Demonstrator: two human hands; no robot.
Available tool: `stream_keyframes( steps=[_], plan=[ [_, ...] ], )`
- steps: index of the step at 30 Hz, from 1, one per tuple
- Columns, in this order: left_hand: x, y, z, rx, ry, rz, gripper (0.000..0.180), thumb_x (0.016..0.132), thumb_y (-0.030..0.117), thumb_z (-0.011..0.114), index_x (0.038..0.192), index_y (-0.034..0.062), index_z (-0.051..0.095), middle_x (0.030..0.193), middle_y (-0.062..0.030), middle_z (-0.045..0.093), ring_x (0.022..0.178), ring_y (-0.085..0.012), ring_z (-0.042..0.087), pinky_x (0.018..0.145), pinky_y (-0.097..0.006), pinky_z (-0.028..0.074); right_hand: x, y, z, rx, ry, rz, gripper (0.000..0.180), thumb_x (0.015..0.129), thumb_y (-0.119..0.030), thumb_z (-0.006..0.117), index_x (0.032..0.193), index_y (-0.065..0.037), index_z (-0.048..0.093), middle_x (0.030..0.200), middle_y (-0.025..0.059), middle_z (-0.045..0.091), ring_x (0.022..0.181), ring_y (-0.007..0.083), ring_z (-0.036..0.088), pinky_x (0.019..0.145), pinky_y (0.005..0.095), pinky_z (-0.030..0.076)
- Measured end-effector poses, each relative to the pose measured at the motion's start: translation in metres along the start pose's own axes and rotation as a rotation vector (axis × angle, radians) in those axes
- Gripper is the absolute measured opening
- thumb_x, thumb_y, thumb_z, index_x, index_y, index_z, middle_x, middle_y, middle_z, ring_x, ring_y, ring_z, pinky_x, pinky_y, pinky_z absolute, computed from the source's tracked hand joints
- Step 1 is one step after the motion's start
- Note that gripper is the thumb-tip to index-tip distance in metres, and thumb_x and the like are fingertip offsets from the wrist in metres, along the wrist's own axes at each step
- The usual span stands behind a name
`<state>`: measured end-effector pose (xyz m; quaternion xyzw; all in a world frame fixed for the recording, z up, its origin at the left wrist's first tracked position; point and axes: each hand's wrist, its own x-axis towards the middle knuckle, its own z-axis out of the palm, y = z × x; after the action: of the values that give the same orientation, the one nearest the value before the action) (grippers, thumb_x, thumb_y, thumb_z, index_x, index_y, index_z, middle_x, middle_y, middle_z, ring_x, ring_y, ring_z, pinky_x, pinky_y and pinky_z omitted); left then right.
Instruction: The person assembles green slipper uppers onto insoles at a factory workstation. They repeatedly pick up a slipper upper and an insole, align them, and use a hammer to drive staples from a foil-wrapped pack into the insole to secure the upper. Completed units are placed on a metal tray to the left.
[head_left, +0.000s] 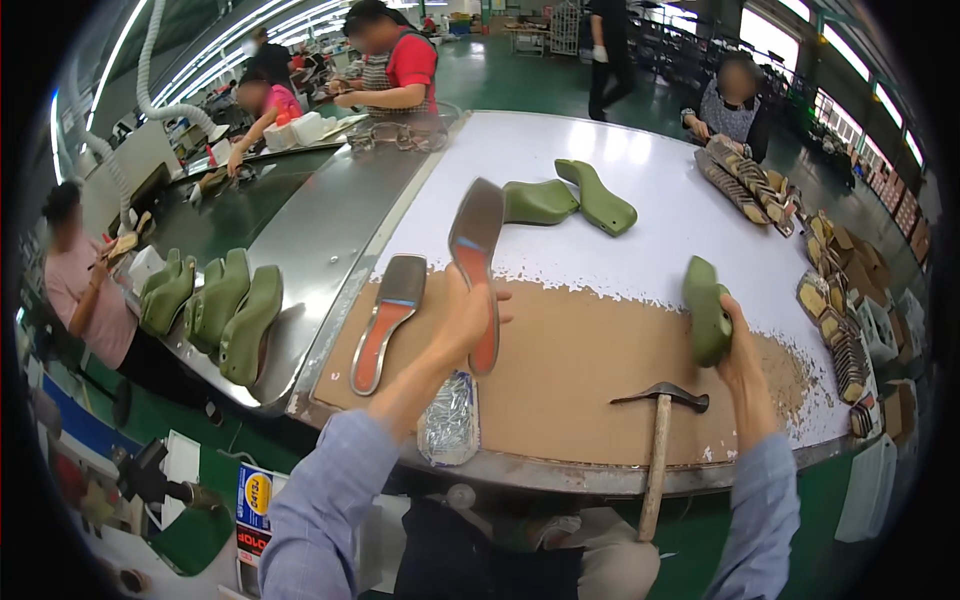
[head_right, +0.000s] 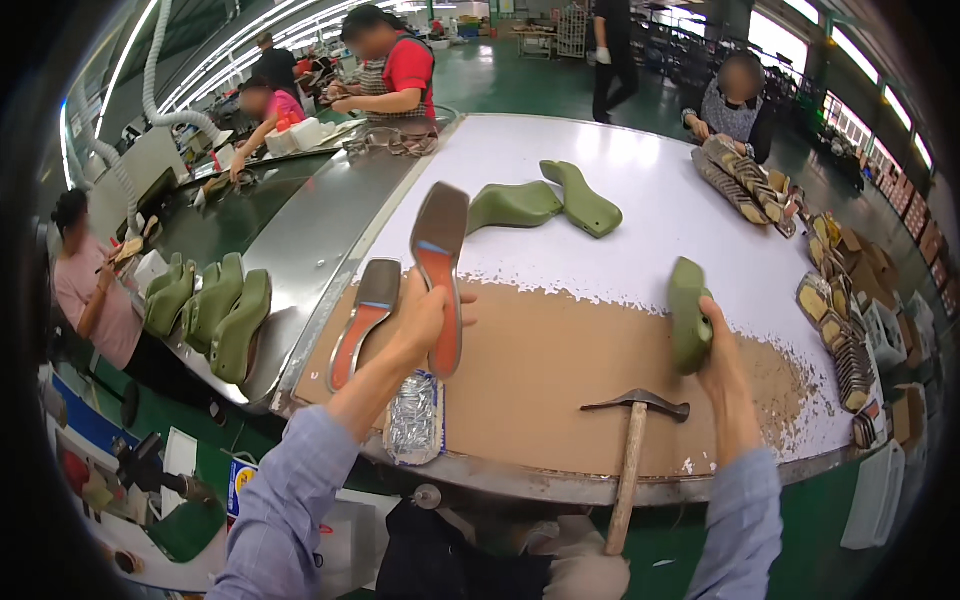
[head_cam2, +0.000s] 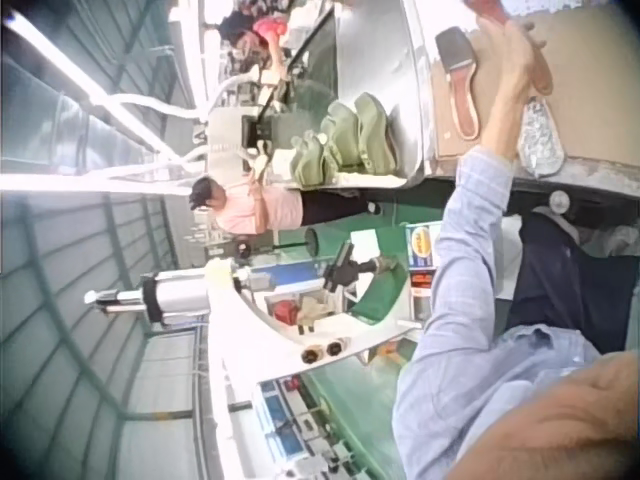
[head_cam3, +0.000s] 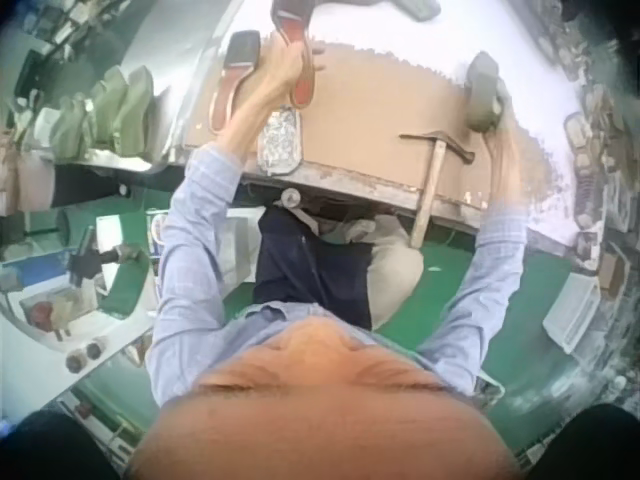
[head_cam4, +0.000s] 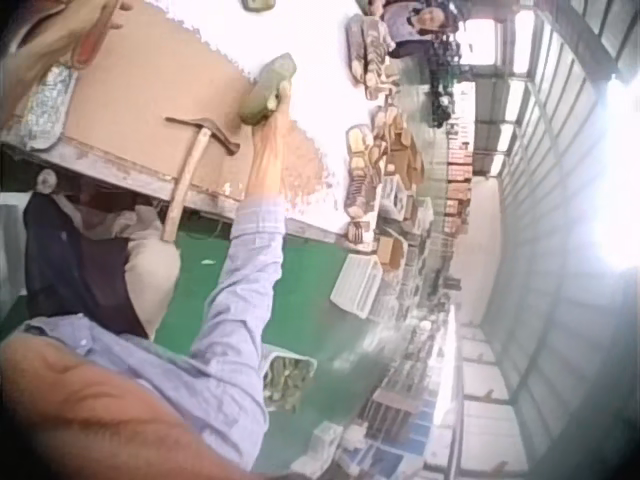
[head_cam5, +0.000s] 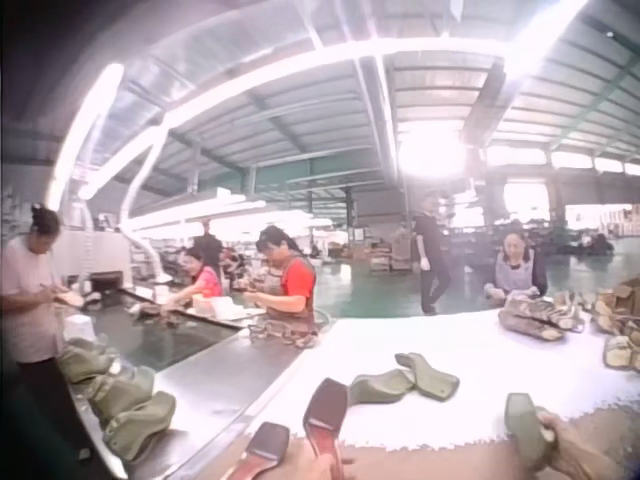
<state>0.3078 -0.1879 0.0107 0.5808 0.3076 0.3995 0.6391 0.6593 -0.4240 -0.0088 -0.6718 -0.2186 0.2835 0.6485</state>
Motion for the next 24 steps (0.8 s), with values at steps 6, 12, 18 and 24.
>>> stream_keyframes(
  steps=[6,12,18,24],
  plan=[
    [-0.098,0.031,0.003,-0.535,-0.229,-0.212,0.054,0.102,0.042,0.049,0.141,0.0057,0.040,0.138,-0.0152,0.051,0.111,-0.0306,0.064,0.083,-0.047,0.058,-0.144,-0.035,0.143,0.026,-0.619,-0.036,0.056,0.096,-0.052,0.056,0.125,-0.005,0.062,0.120,0.0163,0.065,0.119,0.0274,0.061,0.097,0.0433,0.052],
    [-0.164,0.047,-0.047,-0.844,-0.066,-0.066,0.066,0.091,0.057,0.047,0.128,0.0037,0.054,0.115,-0.0147,0.062,0.105,-0.0290,0.064,0.086,-0.042,0.056,-0.260,-0.032,0.243,-0.019,-0.663,-0.392,0.073,0.100,-0.033,0.065,0.153,0.004,0.031,0.152,0.0279,0.039,0.144,0.0377,0.038,0.118,0.0417,0.031],
    [-0.196,0.050,-0.054,-0.683,-0.011,0.095,0.061,0.092,0.045,0.051,0.134,0.0014,0.053,0.119,-0.0150,0.062,0.111,-0.0288,0.063,0.093,-0.039,0.053,-0.275,-0.006,0.233,0.202,-1.077,0.163,0.097,0.085,-0.038,0.083,0.153,0.003,0.027,0.147,0.0197,0.044,0.140,0.0273,0.040,0.116,0.0376,0.034],
    [-0.210,0.072,-0.097,-0.689,0.141,0.425,0.061,0.099,0.037,0.056,0.150,0.0068,0.038,0.134,-0.0187,0.057,0.119,-0.0320,0.060,0.100,-0.046,0.052,-0.265,0.021,0.224,-0.412,-0.636,-0.796,0.071,0.078,-0.003,0.086,0.133,-0.002,0.042,0.126,0.0186,0.055,0.123,0.0297,0.056,0.103,0.0388,0.047]
  ],
)
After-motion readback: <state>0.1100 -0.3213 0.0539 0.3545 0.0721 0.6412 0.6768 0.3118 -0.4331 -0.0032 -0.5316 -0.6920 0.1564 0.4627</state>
